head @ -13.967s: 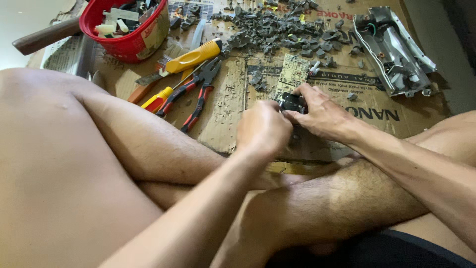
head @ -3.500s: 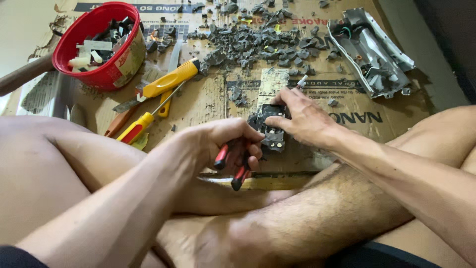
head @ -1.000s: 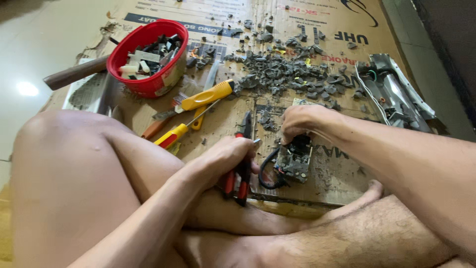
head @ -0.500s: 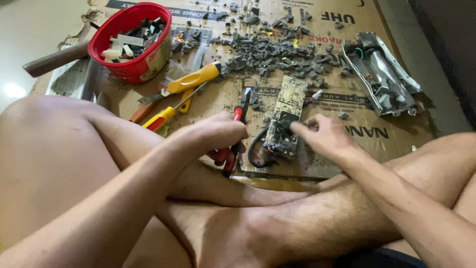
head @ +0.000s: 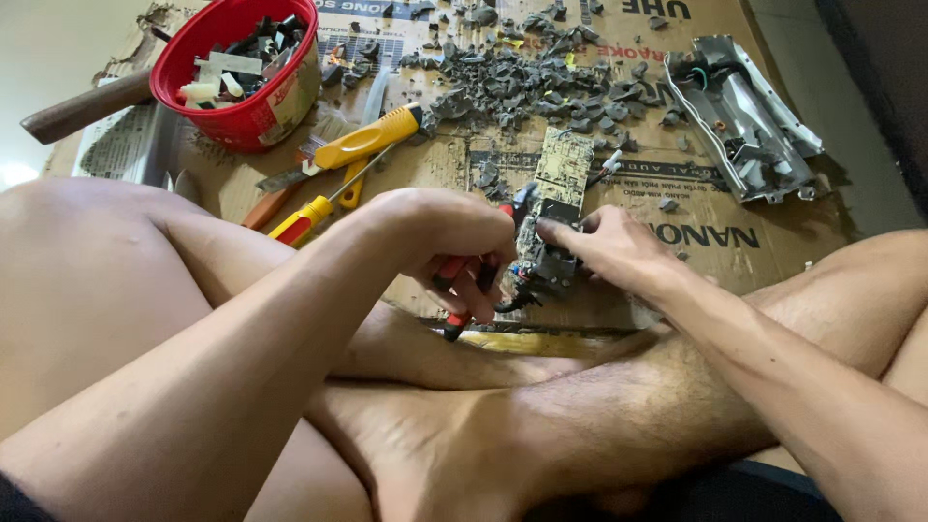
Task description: The person sits on the floor and uses a screwdriver and pliers to disassemble a small electronic device. They remove screws and components, placing debris onto a cardboard sheet.
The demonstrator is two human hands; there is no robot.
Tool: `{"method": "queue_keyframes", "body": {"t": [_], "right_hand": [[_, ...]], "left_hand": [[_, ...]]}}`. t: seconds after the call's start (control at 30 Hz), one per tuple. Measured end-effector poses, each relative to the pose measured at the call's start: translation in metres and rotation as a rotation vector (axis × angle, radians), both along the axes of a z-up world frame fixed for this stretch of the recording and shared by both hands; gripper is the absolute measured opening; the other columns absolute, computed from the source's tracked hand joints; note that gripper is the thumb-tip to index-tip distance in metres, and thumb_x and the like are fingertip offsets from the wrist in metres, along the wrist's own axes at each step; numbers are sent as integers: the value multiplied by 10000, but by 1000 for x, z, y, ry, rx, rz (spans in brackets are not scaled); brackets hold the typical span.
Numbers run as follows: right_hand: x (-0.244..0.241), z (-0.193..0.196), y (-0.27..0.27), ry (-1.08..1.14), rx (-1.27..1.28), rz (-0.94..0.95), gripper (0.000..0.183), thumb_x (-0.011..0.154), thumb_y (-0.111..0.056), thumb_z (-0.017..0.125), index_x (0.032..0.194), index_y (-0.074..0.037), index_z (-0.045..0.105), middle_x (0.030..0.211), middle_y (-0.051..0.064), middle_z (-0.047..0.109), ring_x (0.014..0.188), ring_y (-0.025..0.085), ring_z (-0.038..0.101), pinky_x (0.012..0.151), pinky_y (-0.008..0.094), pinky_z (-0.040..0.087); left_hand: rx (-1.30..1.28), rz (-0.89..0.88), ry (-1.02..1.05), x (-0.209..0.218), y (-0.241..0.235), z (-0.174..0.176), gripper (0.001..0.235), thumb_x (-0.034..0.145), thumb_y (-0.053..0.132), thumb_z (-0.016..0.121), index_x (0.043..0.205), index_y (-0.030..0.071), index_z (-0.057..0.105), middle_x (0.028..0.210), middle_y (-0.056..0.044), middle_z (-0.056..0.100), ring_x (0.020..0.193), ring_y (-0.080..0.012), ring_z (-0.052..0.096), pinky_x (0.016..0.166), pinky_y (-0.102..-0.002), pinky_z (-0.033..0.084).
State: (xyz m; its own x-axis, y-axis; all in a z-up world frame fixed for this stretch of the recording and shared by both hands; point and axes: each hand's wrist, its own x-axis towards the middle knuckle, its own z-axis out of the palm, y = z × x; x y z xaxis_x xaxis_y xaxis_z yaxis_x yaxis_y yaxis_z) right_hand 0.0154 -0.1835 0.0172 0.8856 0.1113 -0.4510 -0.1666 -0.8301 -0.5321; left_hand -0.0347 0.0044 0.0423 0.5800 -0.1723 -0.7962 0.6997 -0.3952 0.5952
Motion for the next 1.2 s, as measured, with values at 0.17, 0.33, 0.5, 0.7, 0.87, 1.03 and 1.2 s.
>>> {"method": "queue_keyframes", "body": {"t": [0.17,0.33,0.5,0.7,0.87,1.03,1.2], "right_hand": [[11,-9,-6,0,-37,54,547,763,-545,828,935,-35,730,905,178,676,883,321,650,834,463,527],[-1,-5,16,117,283,-66,474,742,-398,841,1046,-70,684,1008,161,687,983,280,660,887,425,536],[5,4,19,280,718,-193,503,877,-162,738,1272,-55,447,1178,160,617,1094,289,642,945,499,567],[-1,7,20,251,944,-317,538,720,22,720,1173,-123,469,1010,62,537,992,219,606,850,508,575],[12,-22,14,212,1039,-359,1003,580,65,628,1518,-180,366,989,50,474,939,245,613,837,507,584],[24,-33,3,110,1049,-301,661,620,10,586,1256,-163,544,998,51,540,963,222,604,801,434,590],[15,-25,-1,-40,929,-266,566,641,-18,643,1169,-182,523,1002,42,474,968,210,534,780,409,558]], "left_hand": [[73,-37,-8,-3,6,-7,197,671,112,653,835,12,606,768,-155,694,735,-303,769,572,-371,614],[-13,96,47,-12,1,-3,303,738,77,644,998,-7,515,869,-234,678,780,-412,761,658,-463,638],[-40,216,9,-17,-4,9,291,905,126,511,1125,-50,439,926,-286,615,761,-504,734,631,-538,637],[112,51,-95,-20,-18,18,514,834,222,525,1280,-20,440,985,-303,575,662,-469,729,561,-504,638],[159,21,-118,-21,-26,22,553,839,213,518,1326,-39,447,1031,-337,574,607,-460,718,467,-473,631],[120,61,-93,-26,-25,38,448,870,167,532,1247,-68,475,1027,-329,587,679,-472,733,540,-480,643],[16,69,13,-22,-21,44,350,855,175,547,1118,-53,508,1057,-314,628,856,-458,751,627,-483,641]]}}
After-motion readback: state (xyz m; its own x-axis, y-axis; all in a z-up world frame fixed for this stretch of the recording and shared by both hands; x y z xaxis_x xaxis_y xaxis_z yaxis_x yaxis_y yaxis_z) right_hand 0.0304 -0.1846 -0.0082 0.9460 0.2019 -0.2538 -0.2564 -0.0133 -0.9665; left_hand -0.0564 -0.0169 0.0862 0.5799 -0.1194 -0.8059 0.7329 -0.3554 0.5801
